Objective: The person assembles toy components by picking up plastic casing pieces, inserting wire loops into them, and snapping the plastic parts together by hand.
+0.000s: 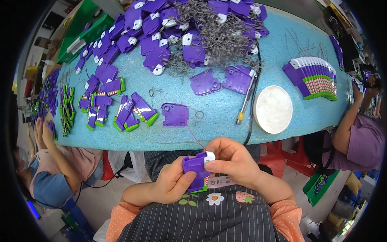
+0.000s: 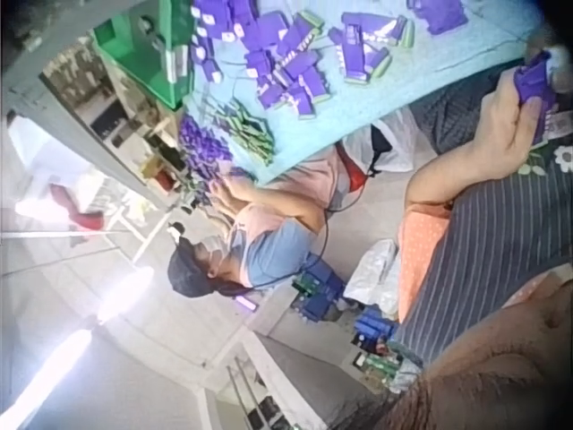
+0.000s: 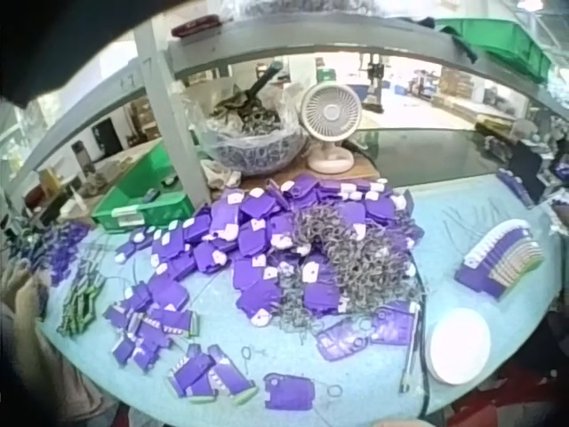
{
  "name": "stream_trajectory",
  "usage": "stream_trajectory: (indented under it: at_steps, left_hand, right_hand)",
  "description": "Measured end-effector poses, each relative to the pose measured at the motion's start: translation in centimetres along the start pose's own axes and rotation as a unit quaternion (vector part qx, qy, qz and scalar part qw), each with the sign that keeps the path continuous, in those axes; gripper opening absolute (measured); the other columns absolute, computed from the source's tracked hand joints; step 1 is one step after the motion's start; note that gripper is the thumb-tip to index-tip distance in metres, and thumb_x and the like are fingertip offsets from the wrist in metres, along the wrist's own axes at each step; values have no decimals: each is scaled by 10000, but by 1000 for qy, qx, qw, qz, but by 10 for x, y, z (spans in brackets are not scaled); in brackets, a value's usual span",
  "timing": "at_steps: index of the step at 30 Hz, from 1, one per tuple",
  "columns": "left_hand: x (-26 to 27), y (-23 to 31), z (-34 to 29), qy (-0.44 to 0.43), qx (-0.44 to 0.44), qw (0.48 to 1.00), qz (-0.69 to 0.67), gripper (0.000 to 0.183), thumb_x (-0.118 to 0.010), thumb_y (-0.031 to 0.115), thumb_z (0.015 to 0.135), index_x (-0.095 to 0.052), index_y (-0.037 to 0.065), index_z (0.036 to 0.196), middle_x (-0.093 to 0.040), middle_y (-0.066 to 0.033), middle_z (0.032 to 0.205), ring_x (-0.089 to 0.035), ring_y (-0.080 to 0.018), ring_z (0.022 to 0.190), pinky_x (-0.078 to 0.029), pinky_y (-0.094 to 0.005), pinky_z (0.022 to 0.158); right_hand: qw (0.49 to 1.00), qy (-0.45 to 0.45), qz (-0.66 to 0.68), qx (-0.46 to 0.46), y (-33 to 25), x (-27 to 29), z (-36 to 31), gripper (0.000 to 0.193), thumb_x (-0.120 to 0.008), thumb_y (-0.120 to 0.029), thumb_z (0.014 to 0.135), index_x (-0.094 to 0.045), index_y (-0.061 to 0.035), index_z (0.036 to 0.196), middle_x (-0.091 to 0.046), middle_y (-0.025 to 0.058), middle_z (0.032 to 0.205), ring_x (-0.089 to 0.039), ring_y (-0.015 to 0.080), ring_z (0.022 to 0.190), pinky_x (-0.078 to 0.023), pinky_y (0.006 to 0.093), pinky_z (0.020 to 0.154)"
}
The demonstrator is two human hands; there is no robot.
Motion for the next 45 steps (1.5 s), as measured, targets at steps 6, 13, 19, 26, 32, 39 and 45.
stream_trajectory:
  at_steps: [6,13,19,26,32,39,45]
  left_hand:
    - [-4,4,-3,0,-34,999,36,284,-498,77,912,-428,-53,1154,-619,-114,812,-623,-164,674,-476,-278,601]
    - [-3,-10,-2,-6,-27,999,-39,235,-502,73,914,-449,-40,1112,-602,-64,764,-569,-92,647,-449,-244,561]
    - [4,14,27,-66,-114,991,22,195,-574,74,868,-548,-7,1044,-619,-93,848,-628,-186,742,-478,-295,650]
    - [47,16,27,67,-28,997,1,210,-617,43,837,-566,-27,1029,-623,-105,904,-608,-154,782,-473,-274,688]
    - [52,-7,15,135,-10,978,-157,226,-570,81,897,-512,-32,1084,-604,-61,978,-548,-77,879,-452,-235,777]
    - [48,-15,11,126,25,971,-203,225,-555,59,898,-510,-24,1102,-614,-69,995,-573,-98,892,-470,-257,796]
    - [26,-36,0,144,17,967,-210,258,-554,91,911,-479,-26,1128,-589,-61,1006,-548,-91,922,-444,-250,832]
  right_hand:
    - [984,-79,-39,157,-22,-18,-5,178,-643,12,813,-479,-44,855,-471,28,869,-493,91,789,-433,228,679]
    - [963,-59,-161,208,-32,-20,-12,201,-663,-8,793,-467,-45,812,-458,36,821,-439,118,763,-358,256,685]
    - [822,-37,-455,341,-71,-46,-22,213,-729,-82,720,-523,-30,743,-491,82,693,-485,210,627,-367,302,558]
    - [838,95,-440,309,-78,-23,-23,446,-807,-195,675,-582,-2,1009,-500,48,661,-458,95,540,-348,234,458]
    - [835,31,-477,272,-55,-32,-14,164,-695,-105,793,-610,20,858,-529,61,617,-465,105,475,-362,248,436]
    - [857,12,-417,302,-48,-28,-10,139,-682,-83,799,-602,17,850,-555,82,701,-528,126,608,-399,259,538]
    - [856,38,-424,294,-46,-26,-6,186,-694,-145,789,-600,14,808,-526,92,693,-511,189,606,-394,297,547]
Point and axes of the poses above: each hand's wrist, its own z-axis towards the middle knuckle, its own x-axis out of the back of the hand, y = z × x, the point moved 10 cm from there along z, towards the middle knuckle
